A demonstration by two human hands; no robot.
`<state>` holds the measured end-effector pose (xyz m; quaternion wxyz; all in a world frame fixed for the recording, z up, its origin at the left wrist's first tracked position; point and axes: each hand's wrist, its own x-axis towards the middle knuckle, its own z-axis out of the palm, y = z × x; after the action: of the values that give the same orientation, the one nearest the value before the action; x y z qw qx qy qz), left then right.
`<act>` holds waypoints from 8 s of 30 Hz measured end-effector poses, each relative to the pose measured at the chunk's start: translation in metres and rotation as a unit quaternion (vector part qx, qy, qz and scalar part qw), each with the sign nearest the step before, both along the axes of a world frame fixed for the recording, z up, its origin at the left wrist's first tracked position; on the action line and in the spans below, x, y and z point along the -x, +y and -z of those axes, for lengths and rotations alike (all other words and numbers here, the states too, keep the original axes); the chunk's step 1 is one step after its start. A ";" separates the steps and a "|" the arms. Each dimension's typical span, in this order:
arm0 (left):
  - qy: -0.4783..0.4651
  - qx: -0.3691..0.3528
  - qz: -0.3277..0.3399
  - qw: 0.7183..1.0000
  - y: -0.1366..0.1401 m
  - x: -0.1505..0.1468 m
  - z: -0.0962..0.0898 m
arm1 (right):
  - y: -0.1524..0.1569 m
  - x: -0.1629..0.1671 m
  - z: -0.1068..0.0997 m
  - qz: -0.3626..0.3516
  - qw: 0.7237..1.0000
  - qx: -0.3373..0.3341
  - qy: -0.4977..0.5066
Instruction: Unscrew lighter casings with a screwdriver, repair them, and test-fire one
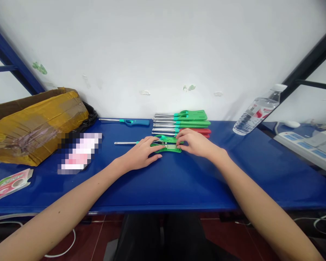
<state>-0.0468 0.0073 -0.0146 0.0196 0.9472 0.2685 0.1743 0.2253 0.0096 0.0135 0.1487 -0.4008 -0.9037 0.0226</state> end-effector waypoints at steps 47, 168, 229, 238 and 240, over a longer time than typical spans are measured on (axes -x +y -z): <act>-0.030 -0.009 -0.023 0.999 0.005 0.009 0.000 | -0.015 0.024 -0.001 -0.008 1.000 0.006 -0.001; -0.007 -0.045 -0.077 0.996 0.030 0.039 -0.015 | -0.011 0.024 0.011 0.035 0.998 -0.038 0.027; -0.060 -0.003 -0.108 0.992 0.017 0.007 0.001 | -0.019 0.038 0.009 0.003 0.999 -0.029 0.014; -0.048 -0.028 -0.044 0.998 0.018 0.012 -0.004 | -0.019 0.038 0.013 -0.008 0.998 -0.048 -0.028; -0.038 -0.043 -0.037 0.998 0.018 0.014 -0.004 | -0.020 0.039 0.014 -0.011 0.998 -0.053 -0.031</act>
<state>-0.0610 0.0250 -0.0102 -0.0174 0.9293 0.2942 0.2224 0.1867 -0.0100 -0.0003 0.1412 -0.3826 -0.9124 -0.0356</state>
